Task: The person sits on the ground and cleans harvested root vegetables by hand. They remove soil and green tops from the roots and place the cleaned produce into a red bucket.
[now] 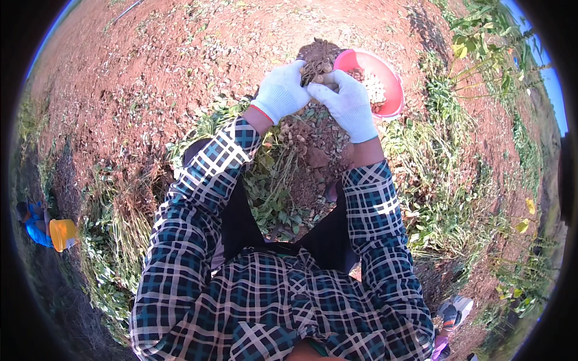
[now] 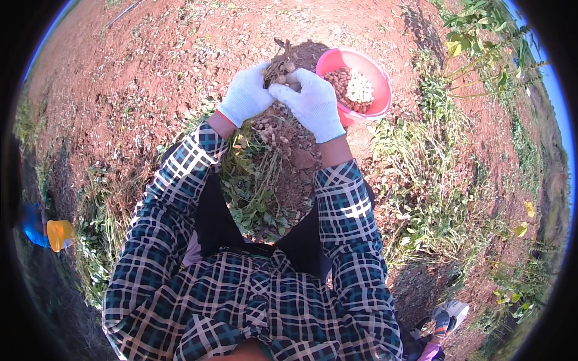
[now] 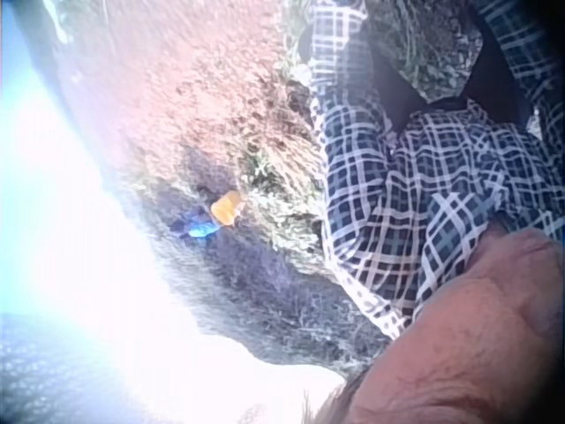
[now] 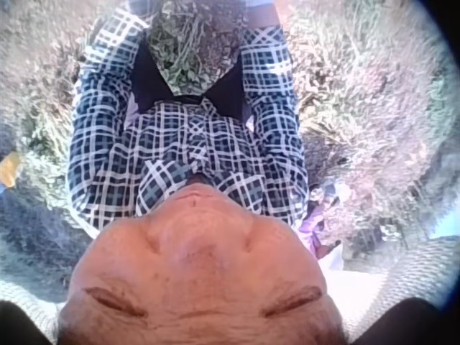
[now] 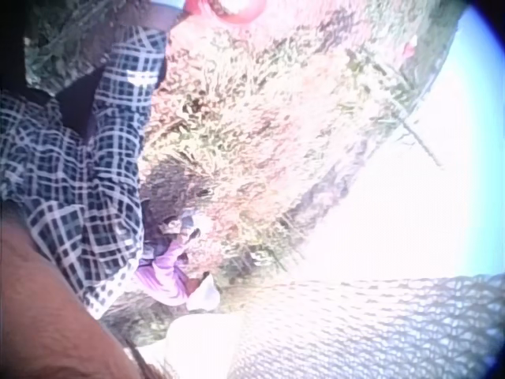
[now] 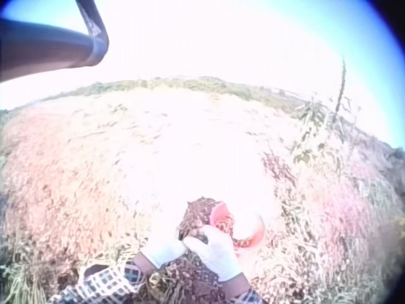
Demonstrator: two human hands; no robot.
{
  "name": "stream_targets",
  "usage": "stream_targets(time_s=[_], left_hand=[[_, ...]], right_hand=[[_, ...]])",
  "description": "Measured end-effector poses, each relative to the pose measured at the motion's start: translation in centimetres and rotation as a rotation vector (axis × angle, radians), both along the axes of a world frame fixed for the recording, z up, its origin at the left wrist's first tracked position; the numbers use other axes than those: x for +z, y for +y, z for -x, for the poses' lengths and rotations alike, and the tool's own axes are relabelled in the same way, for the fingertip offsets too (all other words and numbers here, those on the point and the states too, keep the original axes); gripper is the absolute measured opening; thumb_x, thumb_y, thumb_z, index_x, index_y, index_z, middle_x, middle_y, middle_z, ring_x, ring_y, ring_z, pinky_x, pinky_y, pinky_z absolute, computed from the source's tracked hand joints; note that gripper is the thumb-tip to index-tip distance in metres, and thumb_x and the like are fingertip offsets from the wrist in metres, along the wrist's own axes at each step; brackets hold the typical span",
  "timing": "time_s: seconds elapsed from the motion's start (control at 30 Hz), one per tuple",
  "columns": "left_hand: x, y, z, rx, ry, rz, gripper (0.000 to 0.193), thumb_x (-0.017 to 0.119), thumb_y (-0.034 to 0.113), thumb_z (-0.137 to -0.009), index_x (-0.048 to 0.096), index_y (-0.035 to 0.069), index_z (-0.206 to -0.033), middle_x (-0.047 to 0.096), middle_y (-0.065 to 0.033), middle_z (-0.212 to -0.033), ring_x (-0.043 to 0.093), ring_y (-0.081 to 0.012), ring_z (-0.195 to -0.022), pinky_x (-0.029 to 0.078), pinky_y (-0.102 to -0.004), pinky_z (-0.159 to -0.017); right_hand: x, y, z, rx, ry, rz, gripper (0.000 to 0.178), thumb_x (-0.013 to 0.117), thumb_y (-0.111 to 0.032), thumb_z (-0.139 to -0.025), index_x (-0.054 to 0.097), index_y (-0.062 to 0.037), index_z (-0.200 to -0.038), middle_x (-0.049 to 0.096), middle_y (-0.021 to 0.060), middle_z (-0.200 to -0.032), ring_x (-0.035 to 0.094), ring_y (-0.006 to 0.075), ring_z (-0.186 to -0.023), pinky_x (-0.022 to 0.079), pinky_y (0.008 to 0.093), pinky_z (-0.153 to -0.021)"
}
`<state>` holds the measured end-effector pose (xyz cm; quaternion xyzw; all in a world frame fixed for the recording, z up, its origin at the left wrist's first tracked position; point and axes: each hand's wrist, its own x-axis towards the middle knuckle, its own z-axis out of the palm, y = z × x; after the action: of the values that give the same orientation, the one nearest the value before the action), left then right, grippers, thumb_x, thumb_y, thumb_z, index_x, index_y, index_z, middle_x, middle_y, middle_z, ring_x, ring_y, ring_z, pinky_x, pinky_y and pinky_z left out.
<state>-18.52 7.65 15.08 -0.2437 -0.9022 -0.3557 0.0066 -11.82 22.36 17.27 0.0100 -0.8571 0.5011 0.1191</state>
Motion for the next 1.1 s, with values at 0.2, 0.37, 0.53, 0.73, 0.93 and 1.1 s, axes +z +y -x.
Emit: stream_targets(time_s=[0.2,0.37,0.53,0.73,0.93,1.1], left_hand=[[0.7,-0.9,-0.2,-0.056,-0.034,0.012,0.055,0.061,0.025,-0.077,0.045,-0.003,-0.123,0.063,-0.0246,-0.100,0.061,-0.0381,-0.095,0.049,-0.0443,-0.082],[-0.2,-1.5,0.1,-0.064,0.031,0.019,0.055,0.063,0.023,-0.077,0.044,-0.002,-0.123,0.063,-0.0251,-0.091,0.061,-0.0399,-0.087,0.049,-0.0459,-0.075],[-0.3,-1.9,-0.7,-0.105,0.073,0.004,0.048,0.062,0.027,-0.077,0.047,0.000,-0.113,0.064,-0.0229,-0.085,0.063,-0.0396,-0.082,0.050,-0.0465,-0.071],[0.2,-1.9,-0.7,-0.073,0.051,0.092,0.040,0.060,0.025,-0.077,0.048,0.003,-0.108,0.065,-0.0203,-0.083,0.063,-0.0383,-0.081,0.050,-0.0466,-0.070],[0.1,-2.4,-1.2,-0.071,0.114,0.029,0.039,0.059,0.026,-0.079,0.050,0.005,-0.112,0.064,-0.0203,-0.082,0.063,-0.0377,-0.082,0.050,-0.0476,-0.070],[0.0,-2.7,-0.7,-0.066,0.070,0.006,0.042,0.058,0.029,-0.081,0.053,0.006,-0.115,0.065,-0.0199,-0.082,0.063,-0.0373,-0.082,0.050,-0.0459,-0.071]], right_hand=[[-1.7,-0.3,-0.1,0.037,0.169,-0.163,0.030,0.070,-0.024,-0.077,0.060,-0.0015,-0.094,0.062,0.0105,-0.091,0.063,0.0199,-0.074,0.051,0.0305,-0.069],[-0.8,-0.8,-0.2,0.144,0.086,0.050,0.022,0.062,-0.016,-0.084,0.060,0.0006,-0.098,0.061,0.0085,-0.095,0.062,0.0160,-0.077,0.051,0.0294,-0.071],[0.2,0.0,-0.4,0.167,-0.208,0.453,0.023,0.060,-0.016,-0.087,0.061,0.0020,-0.102,0.062,0.0024,-0.097,0.059,0.0106,-0.077,0.050,0.0269,-0.072],[-1.7,-1.4,-0.2,0.046,-0.029,-0.055,0.034,0.070,-0.028,-0.079,0.063,0.0018,-0.095,0.063,0.0093,-0.080,0.060,0.0126,-0.074,0.048,0.0272,-0.065],[-0.1,-1.3,-0.7,0.225,-0.217,0.227,0.028,0.063,-0.025,-0.085,0.062,0.0026,-0.090,0.059,0.0016,-0.077,0.057,0.0113,-0.066,0.046,0.0257,-0.062],[1.1,-1.0,-1.2,0.361,-0.236,0.260,0.024,0.059,-0.022,-0.087,0.062,0.0016,-0.085,0.060,0.0011,-0.076,0.056,0.0105,-0.064,0.045,0.0262,-0.060]])
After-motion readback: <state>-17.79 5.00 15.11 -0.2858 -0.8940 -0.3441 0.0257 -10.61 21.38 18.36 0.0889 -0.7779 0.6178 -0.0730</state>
